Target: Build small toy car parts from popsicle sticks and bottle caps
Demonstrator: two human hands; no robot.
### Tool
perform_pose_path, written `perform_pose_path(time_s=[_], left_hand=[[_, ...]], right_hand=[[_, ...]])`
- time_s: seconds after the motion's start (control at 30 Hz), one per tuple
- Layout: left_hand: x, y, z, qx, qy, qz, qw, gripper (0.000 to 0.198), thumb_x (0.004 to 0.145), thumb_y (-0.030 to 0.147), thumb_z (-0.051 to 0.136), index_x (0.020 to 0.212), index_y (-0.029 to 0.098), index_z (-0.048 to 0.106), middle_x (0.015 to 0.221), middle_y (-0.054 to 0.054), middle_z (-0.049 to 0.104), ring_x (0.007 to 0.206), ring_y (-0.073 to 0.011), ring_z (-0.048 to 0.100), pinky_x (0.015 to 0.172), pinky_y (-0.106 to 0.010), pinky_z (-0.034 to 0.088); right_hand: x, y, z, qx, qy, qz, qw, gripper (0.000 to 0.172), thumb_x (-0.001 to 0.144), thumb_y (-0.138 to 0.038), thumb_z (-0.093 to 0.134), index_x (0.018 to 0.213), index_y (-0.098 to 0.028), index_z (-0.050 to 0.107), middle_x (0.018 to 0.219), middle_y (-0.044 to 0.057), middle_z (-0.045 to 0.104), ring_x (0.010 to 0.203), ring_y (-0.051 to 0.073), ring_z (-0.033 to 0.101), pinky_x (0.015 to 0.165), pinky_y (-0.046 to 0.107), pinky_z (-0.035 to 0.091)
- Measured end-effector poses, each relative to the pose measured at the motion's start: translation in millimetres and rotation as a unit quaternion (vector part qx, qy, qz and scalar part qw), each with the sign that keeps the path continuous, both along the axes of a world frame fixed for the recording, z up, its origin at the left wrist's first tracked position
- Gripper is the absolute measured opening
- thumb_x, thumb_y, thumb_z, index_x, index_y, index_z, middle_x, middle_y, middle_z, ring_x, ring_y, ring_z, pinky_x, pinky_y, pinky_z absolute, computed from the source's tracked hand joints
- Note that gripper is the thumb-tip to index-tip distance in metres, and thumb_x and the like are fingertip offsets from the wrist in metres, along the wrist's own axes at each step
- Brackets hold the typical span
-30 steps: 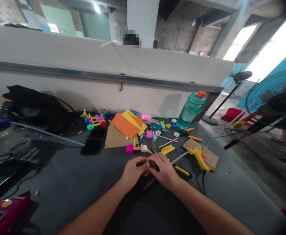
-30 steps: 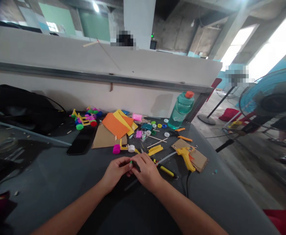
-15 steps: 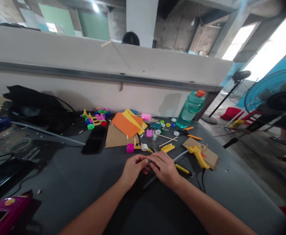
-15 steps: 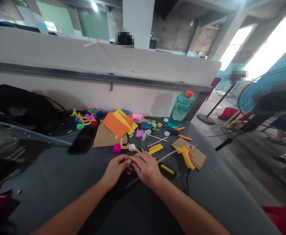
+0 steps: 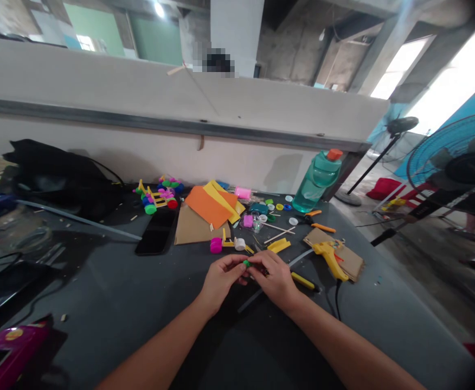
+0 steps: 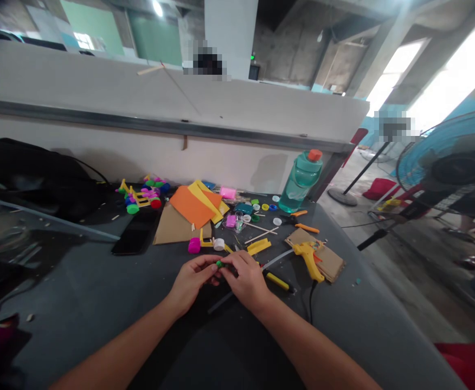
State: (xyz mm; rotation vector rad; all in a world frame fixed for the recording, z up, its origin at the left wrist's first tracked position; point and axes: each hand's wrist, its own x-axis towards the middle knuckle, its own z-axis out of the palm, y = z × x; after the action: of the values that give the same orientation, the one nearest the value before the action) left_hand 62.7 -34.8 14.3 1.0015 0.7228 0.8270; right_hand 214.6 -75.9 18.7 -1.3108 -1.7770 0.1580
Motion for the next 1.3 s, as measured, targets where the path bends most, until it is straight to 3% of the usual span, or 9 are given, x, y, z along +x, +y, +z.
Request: perform_pose_path(time_s=[0.07, 0.2, 0.33, 0.47, 0.63, 0.77, 1.03, 1.13, 1.3], left_hand=[[-0.2, 0.4, -0.4, 0.003, 0.006, -0.001, 1.000, 0.031, 0.069, 0.030, 0.070, 0.091, 0.010, 0.065, 0.072, -0.003, 0.065, 0.061, -0.0102, 0.057, 0.058, -0.023, 0.048], [-0.6, 1.1, -2.0, 0.007, -0.002, 0.011, 1.000, 0.032, 0.069, 0.031, 0.069, 0.093, 0.012, 0.061, 0.069, 0.000, 0.063, 0.054, -0.0087, 0.053, 0.053, -0.021, 0.045], [-0.9, 1.0, -3.0, 0.012, -0.012, 0.010, 1.000, 0.035, 0.068, 0.033, 0.070, 0.095, 0.015, 0.055, 0.060, 0.003, 0.060, 0.050, -0.0096, 0.053, 0.050, -0.021, 0.045], [-1.7, 0.9, -1.6, 0.001, -0.024, 0.002, 1.000, 0.038, 0.071, 0.037, 0.068, 0.099, 0.014, 0.057, 0.072, -0.002, 0.063, 0.061, -0.0124, 0.059, 0.053, -0.023, 0.049], [-1.7, 1.4, 1.3, 0.021, 0.026, -0.029, 0.999, 0.033, 0.067, 0.039, 0.070, 0.084, 0.011, 0.065, 0.074, -0.004, 0.063, 0.062, -0.0124, 0.057, 0.053, -0.023, 0.049], [-1.3, 1.7, 0.6, 0.036, 0.042, 0.002, 0.998, 0.030, 0.066, 0.039, 0.071, 0.077, 0.012, 0.065, 0.068, -0.001, 0.061, 0.055, -0.0089, 0.053, 0.052, -0.021, 0.046], [-3.1, 3.1, -2.1, -0.029, -0.042, -0.014, 0.999, 0.031, 0.068, 0.035, 0.071, 0.089, 0.013, 0.064, 0.075, -0.004, 0.064, 0.067, -0.0118, 0.059, 0.059, -0.023, 0.048], [-3.0, 3.9, -2.0, -0.049, -0.049, -0.028, 0.997, 0.035, 0.067, 0.035, 0.072, 0.093, 0.013, 0.065, 0.077, -0.005, 0.065, 0.066, -0.0120, 0.059, 0.061, -0.024, 0.048], [-3.8, 4.6, -3.8, -0.032, -0.029, -0.040, 0.998, 0.028, 0.067, 0.035, 0.072, 0.080, 0.012, 0.065, 0.068, -0.002, 0.061, 0.060, -0.0096, 0.056, 0.059, -0.022, 0.047]], right_hand=[[-0.3, -0.8, 1.2, -0.005, -0.005, -0.004, 1.000, 0.008, 0.079, -0.020, 0.061, 0.087, -0.021, 0.062, 0.081, 0.004, 0.061, 0.078, 0.018, 0.058, 0.070, 0.031, 0.050], [-1.1, -1.9, 4.0, -0.019, -0.019, 0.029, 0.999, 0.026, 0.079, -0.025, 0.063, 0.104, -0.023, 0.059, 0.089, 0.005, 0.061, 0.082, 0.019, 0.058, 0.072, 0.032, 0.050], [-2.9, -2.9, 7.1, -0.005, -0.040, 0.055, 0.998, 0.016, 0.084, -0.023, 0.057, 0.098, -0.024, 0.063, 0.086, 0.004, 0.063, 0.084, 0.019, 0.057, 0.076, 0.033, 0.049], [-4.7, -3.1, 6.3, 0.032, -0.023, 0.033, 0.999, 0.014, 0.083, -0.020, 0.057, 0.095, -0.023, 0.063, 0.085, 0.005, 0.063, 0.084, 0.018, 0.057, 0.075, 0.033, 0.049], [-3.8, -3.0, 0.6, 0.021, -0.014, 0.029, 0.999, 0.021, 0.080, -0.019, 0.059, 0.101, -0.024, 0.060, 0.091, 0.006, 0.061, 0.088, 0.019, 0.057, 0.077, 0.034, 0.051], [-1.9, -2.4, -1.3, 0.013, -0.028, 0.039, 0.999, 0.036, 0.079, -0.023, 0.061, 0.115, -0.023, 0.056, 0.103, 0.009, 0.061, 0.098, 0.021, 0.055, 0.084, 0.037, 0.049], [-3.0, -0.4, 2.6, 0.031, 0.007, 0.026, 0.999, 0.017, 0.084, -0.019, 0.054, 0.097, -0.024, 0.064, 0.087, 0.005, 0.064, 0.085, 0.018, 0.059, 0.074, 0.033, 0.051], [-3.6, -0.3, 2.7, 0.032, 0.008, 0.024, 0.999, 0.017, 0.083, -0.019, 0.056, 0.096, -0.024, 0.064, 0.088, 0.005, 0.064, 0.085, 0.018, 0.059, 0.073, 0.032, 0.051], [-4.1, 0.3, 1.8, 0.026, -0.014, 0.028, 0.999, 0.024, 0.078, -0.020, 0.061, 0.101, -0.025, 0.063, 0.090, 0.006, 0.061, 0.088, 0.020, 0.056, 0.077, 0.036, 0.050]])
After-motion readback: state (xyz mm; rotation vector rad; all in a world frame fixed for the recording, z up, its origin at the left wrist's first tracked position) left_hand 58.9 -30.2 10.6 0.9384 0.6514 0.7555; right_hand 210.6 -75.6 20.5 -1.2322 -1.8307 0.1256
